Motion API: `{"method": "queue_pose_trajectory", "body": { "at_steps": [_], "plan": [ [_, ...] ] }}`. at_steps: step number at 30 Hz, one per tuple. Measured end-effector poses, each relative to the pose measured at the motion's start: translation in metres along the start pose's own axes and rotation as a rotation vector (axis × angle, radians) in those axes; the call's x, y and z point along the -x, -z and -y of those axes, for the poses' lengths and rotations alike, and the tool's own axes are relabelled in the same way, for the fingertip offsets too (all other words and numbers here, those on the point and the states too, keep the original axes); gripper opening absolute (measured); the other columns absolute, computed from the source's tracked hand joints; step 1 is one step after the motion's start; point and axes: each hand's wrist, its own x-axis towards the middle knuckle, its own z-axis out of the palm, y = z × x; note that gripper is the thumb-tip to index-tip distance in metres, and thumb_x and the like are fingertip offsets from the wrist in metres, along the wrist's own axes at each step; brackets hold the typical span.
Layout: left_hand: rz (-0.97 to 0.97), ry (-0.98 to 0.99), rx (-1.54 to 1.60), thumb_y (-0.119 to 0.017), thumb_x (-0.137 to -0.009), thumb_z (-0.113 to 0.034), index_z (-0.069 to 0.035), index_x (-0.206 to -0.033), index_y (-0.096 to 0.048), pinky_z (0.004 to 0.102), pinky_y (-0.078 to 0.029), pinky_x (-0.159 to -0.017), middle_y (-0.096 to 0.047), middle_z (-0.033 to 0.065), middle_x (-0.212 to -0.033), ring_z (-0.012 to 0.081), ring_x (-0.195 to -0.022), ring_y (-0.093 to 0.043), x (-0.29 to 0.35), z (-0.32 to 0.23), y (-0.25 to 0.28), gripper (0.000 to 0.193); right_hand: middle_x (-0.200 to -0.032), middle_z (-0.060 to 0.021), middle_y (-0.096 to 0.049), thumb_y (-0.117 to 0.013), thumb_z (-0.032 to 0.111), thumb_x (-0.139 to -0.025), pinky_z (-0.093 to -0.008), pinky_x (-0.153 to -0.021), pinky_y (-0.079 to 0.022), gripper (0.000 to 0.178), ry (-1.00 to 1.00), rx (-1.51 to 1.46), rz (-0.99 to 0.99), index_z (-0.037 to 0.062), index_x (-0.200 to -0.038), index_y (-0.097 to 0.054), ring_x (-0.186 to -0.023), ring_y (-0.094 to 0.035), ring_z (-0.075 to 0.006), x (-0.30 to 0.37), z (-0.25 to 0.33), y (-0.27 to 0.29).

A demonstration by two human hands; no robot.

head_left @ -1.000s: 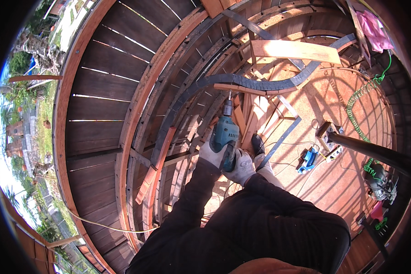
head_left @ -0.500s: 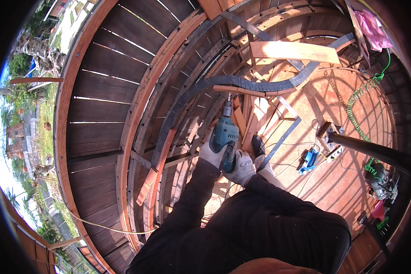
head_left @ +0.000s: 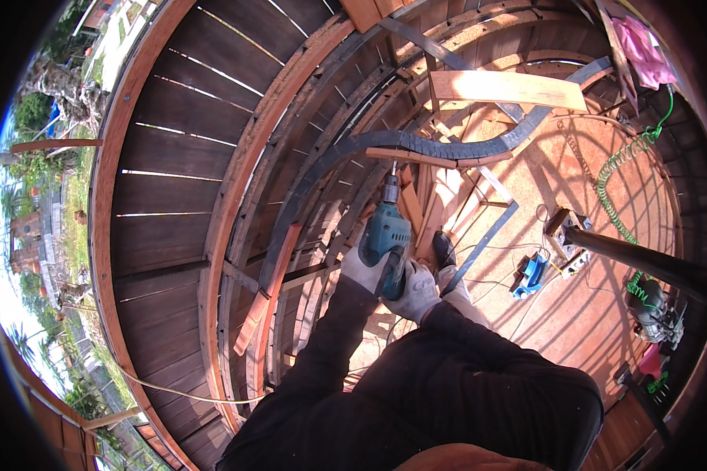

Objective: The person uses a corded drill to fasten curved wooden pieces to a circular wooden frame. They repeatedly position the wood, drill screws, and reposition the pieces along the frame's circumference.

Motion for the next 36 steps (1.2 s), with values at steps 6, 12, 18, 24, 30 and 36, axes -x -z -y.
{"method": "queue_pose_trajectory", "body": {
  "at_steps": [6,12,18,24,30,36],
  "plan": [
    [0.034,0.011,0.061,-0.076,-0.083,-0.019,0.000,-0.135,-0.050,0.0302,-0.050,-0.092,-0.066,0.0097,-0.115,0.0158,-0.104,-0.064,-0.001,0.005,0.005,0.061,-0.105,-0.0235,-0.060,-0.077,0.035,-0.064,-0.0458,-0.093,-0.045,0.066,0.025,-0.034,0.047,-0.0033,-0.111,-0.051,-0.102,-0.059,-0.0400,-0.002,-0.007,-0.005],
    [0.045,0.015,0.039,-0.076,-0.083,-0.019,-0.001,-0.126,-0.057,0.0300,-0.050,-0.089,-0.067,0.0083,-0.110,0.0152,-0.099,-0.064,-0.007,0.008,0.011,0.051,-0.096,-0.0194,-0.063,-0.079,0.033,-0.064,-0.0460,-0.083,-0.050,0.062,0.018,0.016,-0.045,0.0024,-0.111,-0.054,-0.093,-0.063,-0.0389,0.000,-0.002,-0.008],
    [0.065,-0.004,0.117,-0.077,-0.083,-0.019,-0.001,-0.123,-0.058,0.0308,-0.051,-0.089,-0.067,0.0078,-0.110,0.0154,-0.099,-0.064,-0.010,0.019,0.013,0.048,-0.097,-0.0208,-0.062,-0.077,0.036,-0.066,-0.0462,-0.084,-0.049,0.061,-0.001,0.097,-0.030,0.0003,-0.110,-0.055,-0.093,-0.062,-0.0390,0.003,0.012,0.010],
    [0.121,0.018,0.170,-0.076,-0.083,-0.020,-0.001,-0.123,-0.058,0.0312,-0.051,-0.089,-0.066,0.0078,-0.111,0.0152,-0.100,-0.063,-0.008,0.015,0.013,0.048,-0.099,-0.0210,-0.061,-0.076,0.039,-0.067,-0.0465,-0.084,-0.048,0.059,-0.027,0.139,0.010,0.0010,-0.108,-0.055,-0.093,-0.061,-0.0382,0.003,0.019,0.018],
    [0.119,0.000,0.150,-0.074,-0.085,-0.023,-0.001,-0.123,-0.058,0.0315,-0.051,-0.088,-0.066,0.0079,-0.110,0.0147,-0.099,-0.063,-0.006,0.010,0.007,0.047,-0.101,-0.0215,-0.060,-0.075,0.038,-0.068,-0.0467,-0.087,-0.047,0.059,-0.037,0.158,0.024,0.0016,-0.109,-0.054,-0.096,-0.060,-0.0389,0.007,0.016,0.023],
    [0.094,-0.006,0.139,-0.075,-0.085,-0.023,-0.001,-0.124,-0.057,0.0315,-0.051,-0.088,-0.066,0.0079,-0.110,0.0148,-0.098,-0.063,-0.009,0.017,0.007,0.048,-0.105,-0.0224,-0.059,-0.076,0.040,-0.067,-0.0468,-0.087,-0.047,0.066,0.048,0.142,-0.008,0.0003,-0.115,-0.053,-0.097,-0.060,-0.0394,0.004,0.004,0.016]
  ]
}}
